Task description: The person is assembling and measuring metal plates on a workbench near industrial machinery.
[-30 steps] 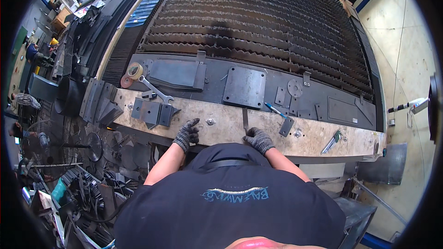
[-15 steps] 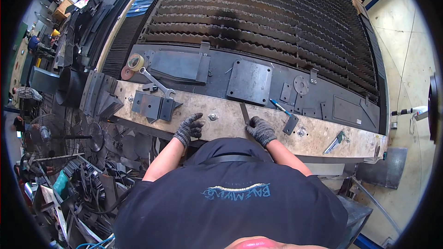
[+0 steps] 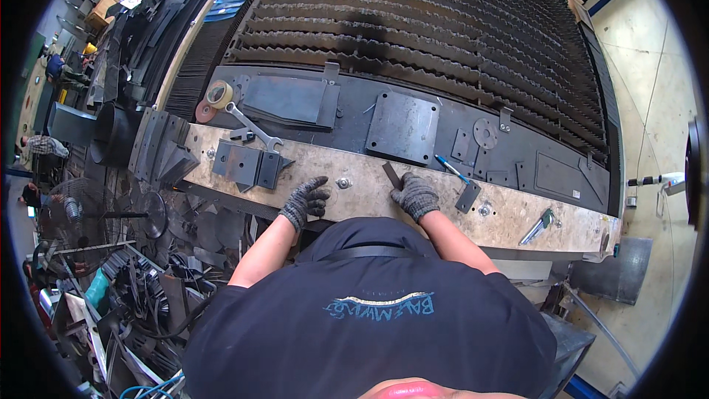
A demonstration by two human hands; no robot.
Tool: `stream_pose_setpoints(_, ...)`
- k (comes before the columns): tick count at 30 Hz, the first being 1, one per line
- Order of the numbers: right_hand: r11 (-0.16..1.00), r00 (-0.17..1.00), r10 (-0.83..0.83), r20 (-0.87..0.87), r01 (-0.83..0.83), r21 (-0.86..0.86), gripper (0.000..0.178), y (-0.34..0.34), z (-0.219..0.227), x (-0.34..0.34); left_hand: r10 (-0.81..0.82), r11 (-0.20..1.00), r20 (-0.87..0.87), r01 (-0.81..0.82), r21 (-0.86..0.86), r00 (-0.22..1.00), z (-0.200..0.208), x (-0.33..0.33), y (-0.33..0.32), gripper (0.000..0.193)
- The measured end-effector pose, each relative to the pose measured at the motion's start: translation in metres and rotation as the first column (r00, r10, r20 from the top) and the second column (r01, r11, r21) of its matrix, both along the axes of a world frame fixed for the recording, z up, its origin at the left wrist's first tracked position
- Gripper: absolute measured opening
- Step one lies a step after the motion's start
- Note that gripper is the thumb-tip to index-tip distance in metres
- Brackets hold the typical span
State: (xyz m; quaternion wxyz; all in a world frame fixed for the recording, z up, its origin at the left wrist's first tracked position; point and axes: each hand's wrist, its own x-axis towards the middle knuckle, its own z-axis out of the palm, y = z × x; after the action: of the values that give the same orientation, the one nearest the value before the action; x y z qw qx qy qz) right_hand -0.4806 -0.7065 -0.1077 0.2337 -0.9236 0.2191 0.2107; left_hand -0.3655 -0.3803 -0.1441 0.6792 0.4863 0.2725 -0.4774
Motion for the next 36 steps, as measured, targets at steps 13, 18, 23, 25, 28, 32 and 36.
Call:
stream_pose_setpoints(13, 0.743, 0.934, -0.285, -0.217, 0.358, 0.565, 0.044, -0.031, -0.038, -0.035, 0.019, 0.997, -0.055, -0.023, -0.074, 0.998, 0.002, 0.000, -0.002, 0.041)
stream_pose_setpoints(18, 0.641, 0.919, -0.393, 0.024, 0.255, 0.724, 0.023, -0.086, -0.069, -0.089, -0.012, 0.992, -0.063, 0.005, -0.123, 0.998, -0.014, 0.004, 0.007, 0.039)
stream_pose_setpoints(23, 0.414, 0.531, -0.843, -0.083, 0.740, 0.530, 0.026, -0.149, -0.052, -0.117, 0.005, 0.993, -0.032, -0.009, -0.117, 0.999, -0.013, 0.000, 0.009, 0.040)
stream_pose_setpoints(25, 0.425, 0.501, -0.864, -0.052, 0.780, 0.460, 0.035, -0.159, -0.022, -0.126, 0.002, 0.996, -0.025, -0.004, -0.094, 1.000, -0.014, -0.002, 0.010, 0.039)
stream_pose_setpoints(28, 0.430, 0.477, -0.877, -0.053, 0.829, 0.358, 0.037, -0.180, -0.020, -0.145, -0.005, 0.997, -0.037, 0.002, -0.081, 0.999, -0.007, -0.001, 0.004, 0.038)
stream_pose_setpoints(32, 0.401, 0.417, -0.909, -0.001, 0.875, 0.272, 0.039, -0.191, -0.024, -0.160, -0.019, 0.998, -0.018, 0.018, -0.063, 1.000, -0.002, -0.003, 0.002, 0.038)
stream_pose_setpoints(36, 0.503, 0.504, -0.864, 0.010, 0.862, 0.065, 0.046, -0.195, -0.027, -0.168, 0.001, 0.991, -0.015, -0.003, -0.134, 1.000, -0.012, -0.004, 0.009, 0.036)
